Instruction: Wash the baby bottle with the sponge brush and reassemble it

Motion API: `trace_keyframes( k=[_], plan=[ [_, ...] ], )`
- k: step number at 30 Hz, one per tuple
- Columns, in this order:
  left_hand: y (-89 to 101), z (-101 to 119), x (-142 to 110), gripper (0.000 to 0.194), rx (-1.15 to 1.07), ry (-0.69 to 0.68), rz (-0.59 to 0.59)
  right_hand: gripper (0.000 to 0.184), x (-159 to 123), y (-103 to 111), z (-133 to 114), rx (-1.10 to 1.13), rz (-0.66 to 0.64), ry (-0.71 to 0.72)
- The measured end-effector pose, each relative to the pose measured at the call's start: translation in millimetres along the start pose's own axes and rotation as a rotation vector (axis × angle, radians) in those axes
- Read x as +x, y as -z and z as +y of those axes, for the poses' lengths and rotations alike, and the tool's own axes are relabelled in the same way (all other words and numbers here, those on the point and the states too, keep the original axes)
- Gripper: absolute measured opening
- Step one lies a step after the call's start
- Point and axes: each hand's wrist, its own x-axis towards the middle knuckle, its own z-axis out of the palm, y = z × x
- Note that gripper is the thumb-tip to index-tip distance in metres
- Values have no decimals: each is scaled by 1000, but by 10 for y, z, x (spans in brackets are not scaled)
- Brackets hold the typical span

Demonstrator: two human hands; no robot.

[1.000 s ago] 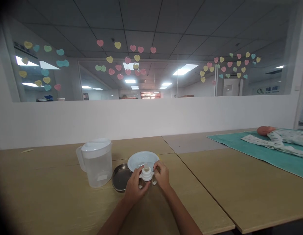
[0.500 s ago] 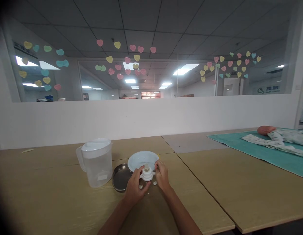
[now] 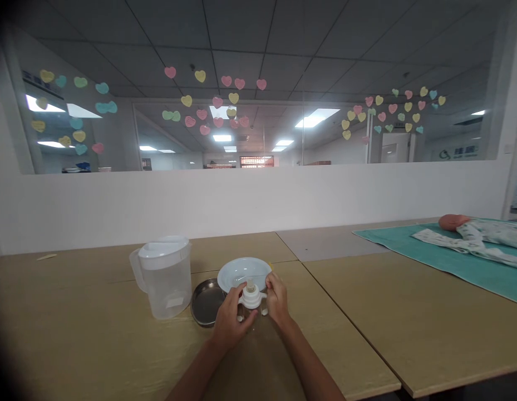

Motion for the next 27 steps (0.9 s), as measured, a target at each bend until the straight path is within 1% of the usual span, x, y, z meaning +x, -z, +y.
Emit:
trace_keyframes(
  k=[6, 11, 15, 18, 22, 27],
  plan=[
    [-1, -6, -1, 54, -8, 0, 11, 14, 4, 18, 12, -3, 11, 2],
    [-3, -5, 5, 55, -9, -2, 8, 11, 4, 29, -36, -48, 39, 22],
    [-10, -12, 0, 54, -25, -6, 18, 12, 14, 38, -34, -83, 18, 61],
    [-13, -17, -6, 54, -28, -1, 14, 14, 19, 41, -25, -90, 28, 86],
    [-14, -20, -9, 55, -29, 10, 6, 14, 24, 42, -39, -43, 56, 60],
    [-12, -17, -4, 55, -33, 14, -1, 16, 26, 35, -60, 45, 49, -3]
  ],
)
